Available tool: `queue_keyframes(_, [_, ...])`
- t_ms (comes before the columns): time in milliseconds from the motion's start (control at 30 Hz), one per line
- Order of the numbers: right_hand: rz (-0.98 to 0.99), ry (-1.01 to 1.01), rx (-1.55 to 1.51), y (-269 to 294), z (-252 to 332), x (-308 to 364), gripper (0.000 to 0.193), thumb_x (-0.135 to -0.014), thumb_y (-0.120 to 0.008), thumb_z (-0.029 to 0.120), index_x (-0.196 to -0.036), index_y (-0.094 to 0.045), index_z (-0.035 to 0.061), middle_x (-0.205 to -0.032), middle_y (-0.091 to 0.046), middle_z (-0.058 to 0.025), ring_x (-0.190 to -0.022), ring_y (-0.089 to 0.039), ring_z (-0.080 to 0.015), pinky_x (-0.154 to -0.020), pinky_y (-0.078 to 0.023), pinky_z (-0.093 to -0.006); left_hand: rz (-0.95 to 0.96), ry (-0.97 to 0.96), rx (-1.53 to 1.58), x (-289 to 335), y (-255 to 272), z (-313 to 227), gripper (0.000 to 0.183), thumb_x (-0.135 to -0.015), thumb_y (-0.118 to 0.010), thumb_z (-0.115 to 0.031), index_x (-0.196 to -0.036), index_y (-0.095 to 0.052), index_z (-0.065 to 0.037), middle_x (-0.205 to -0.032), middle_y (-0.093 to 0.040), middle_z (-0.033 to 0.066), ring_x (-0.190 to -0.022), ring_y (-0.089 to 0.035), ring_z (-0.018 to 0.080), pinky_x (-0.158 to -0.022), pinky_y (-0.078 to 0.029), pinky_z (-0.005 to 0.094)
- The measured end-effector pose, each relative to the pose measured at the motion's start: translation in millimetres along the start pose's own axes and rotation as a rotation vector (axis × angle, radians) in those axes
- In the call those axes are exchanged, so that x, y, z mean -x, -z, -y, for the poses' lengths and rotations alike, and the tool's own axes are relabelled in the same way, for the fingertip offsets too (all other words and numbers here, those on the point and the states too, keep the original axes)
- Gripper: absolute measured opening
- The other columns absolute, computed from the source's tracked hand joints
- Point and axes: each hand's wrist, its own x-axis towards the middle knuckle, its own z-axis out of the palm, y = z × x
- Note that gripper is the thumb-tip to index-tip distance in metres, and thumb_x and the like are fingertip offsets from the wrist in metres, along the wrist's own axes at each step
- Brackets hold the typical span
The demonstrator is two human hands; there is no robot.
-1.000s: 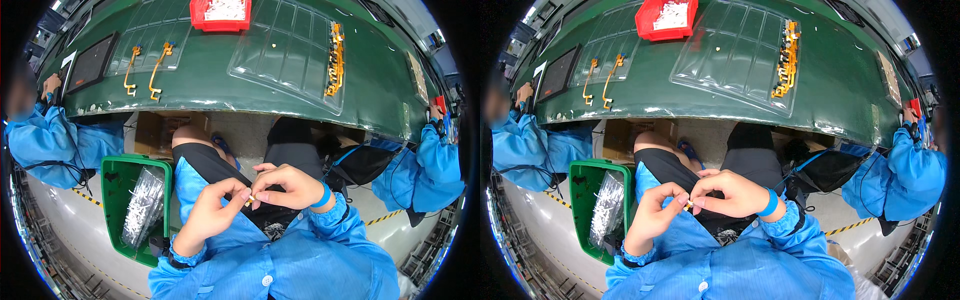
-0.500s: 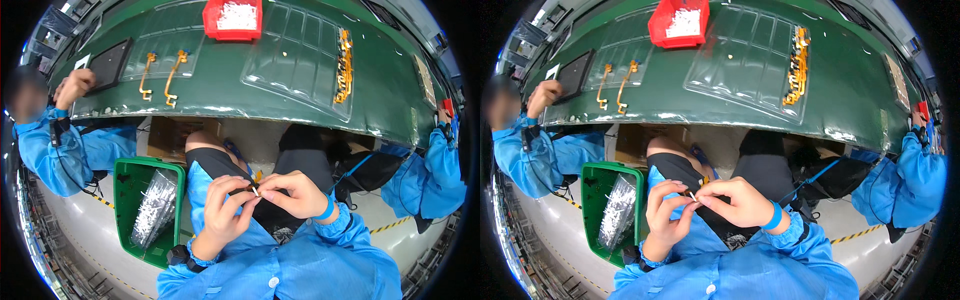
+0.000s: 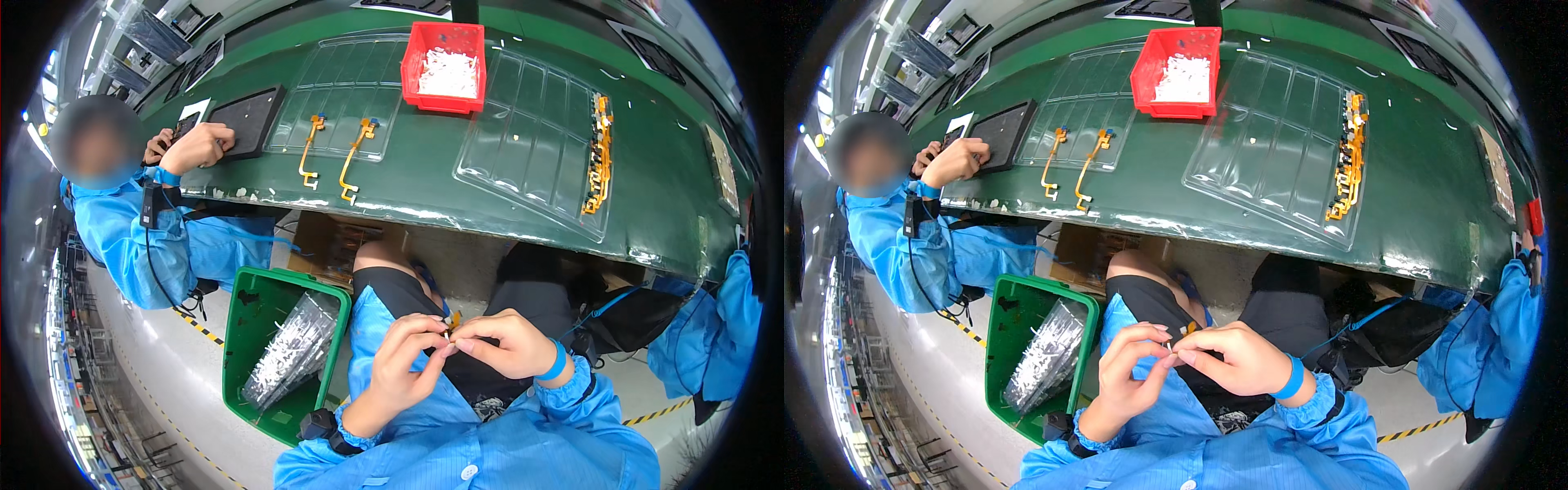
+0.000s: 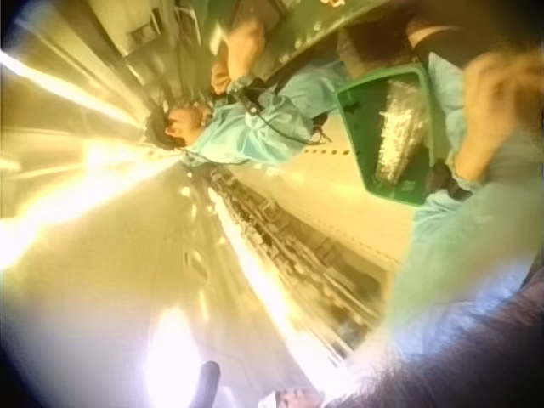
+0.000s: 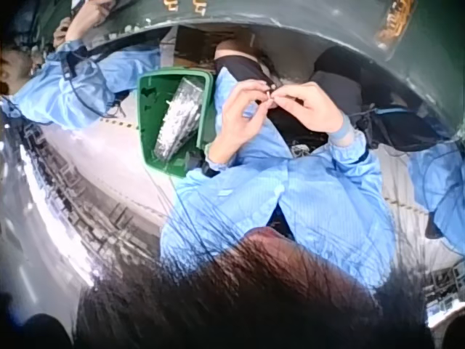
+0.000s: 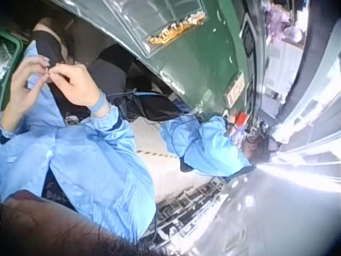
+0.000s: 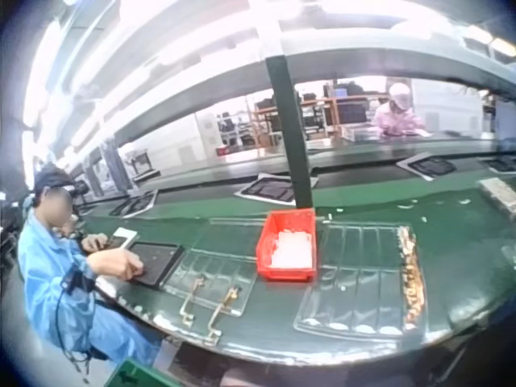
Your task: Assembling small plastic and electronic components at a factory workstation.
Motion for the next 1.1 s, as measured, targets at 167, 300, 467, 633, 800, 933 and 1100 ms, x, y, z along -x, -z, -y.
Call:
queue_keyframes(167, [-0.008,-0.021,-0.022,-4.1,-5.2,-2.4,0.017,-0.097,-0.058,0.011,-0.103,-0.068,-0.0015,-0.092,-0.073,-0.0155,-0.086,-0.072,-0.0269,-0.076,-0.056,-0.0327,0.018,-0.104,-0.183,-2.5,3.0,0.5,0.02,-0.074,-0.073,0.005,-0.089,-0.063,-0.003,-0.102,-0.069,0.0144,-0.102,-0.068,0.0301,-0.094,-0.05,0.0436])
queue_keyframes(300, [-0.028,-0.001,0.013,-11.4,-5.4,-6.7,0.016,-0.096,-0.057,0.009,-0.102,-0.068,-0.0011,-0.089,-0.073,-0.0153,-0.083,-0.073,-0.0274,-0.073,-0.056,-0.0326,0.014,-0.099,-0.206,1.4,6.6,1.8,0.019,-0.076,-0.072,0.004,-0.09,-0.063,-0.004,-0.106,-0.07,0.0144,-0.107,-0.067,0.0311,-0.097,-0.049,0.0459])
queue_keyframes(467, [-0.053,-0.031,0.143,-12.0,7.9,-7.3,0.013,-0.093,-0.06,0.006,-0.099,-0.069,-0.0007,-0.088,-0.073,-0.0151,-0.081,-0.073,-0.0279,-0.071,-0.056,-0.0326,0.026,-0.03,-0.113,4.5,4.8,4.4,0.017,-0.08,-0.071,0.002,-0.092,-0.06,-0.003,-0.113,-0.067,0.0166,-0.112,-0.064,0.0334,-0.099,-0.048,0.0468])
queue_keyframes(633, [-0.02,-0.039,0.134,-14.4,5.3,-7.7,0.012,-0.092,-0.06,0.003,-0.099,-0.068,-0.0031,-0.088,-0.073,-0.0159,-0.085,-0.073,-0.0272,-0.075,-0.057,-0.0325,-0.006,0.021,-0.049,8.6,7.3,5.1,0.015,-0.081,-0.07,0.0,-0.09,-0.058,-0.003,-0.115,-0.058,0.0157,-0.116,-0.058,0.035,-0.096,-0.048,0.0432])
queue_keyframes(800, [0.056,-0.02,0.2,-20.7,8.0,-15.1,0.011,-0.091,-0.061,0.002,-0.097,-0.069,-0.0029,-0.087,-0.073,-0.0154,-0.082,-0.072,-0.0273,-0.074,-0.056,-0.0333,0.036,0.245,0.127,16.4,19.0,0.4,0.009,-0.087,-0.066,-0.004,-0.089,-0.057,-0.004,-0.116,-0.057,0.0138,-0.113,-0.056,0.0317,-0.096,-0.044,0.0392])
queue_keyframes(933, [0.091,0.039,0.252,-25.7,9.2,-19.0,0.01,-0.089,-0.061,0.002,-0.093,-0.07,-0.0023,-0.086,-0.073,-0.0153,-0.079,-0.071,-0.0285,-0.072,-0.055,-0.0347,-0.004,0.302,0.149,28.2,30.2,0.9,0.008,-0.091,-0.063,-0.006,-0.093,-0.056,-0.004,-0.117,-0.056,0.0132,-0.109,-0.057,0.0247,-0.091,-0.046,0.035])
queue_keyframes(1100, [0.078,0.018,0.267,-27.1,4.7,-18.9,0.011,-0.09,-0.061,0.003,-0.093,-0.07,-0.0016,-0.086,-0.073,-0.0154,-0.079,-0.071,-0.0289,-0.072,-0.055,-0.0344,-0.479,0.557,0.251,63.5,63.4,26.2,0.01,-0.1,-0.054,-0.01,-0.099,-0.054,0.0,-0.105,-0.065,0.0119,-0.088,-0.065,0.014,-0.074,-0.051,0.0254])
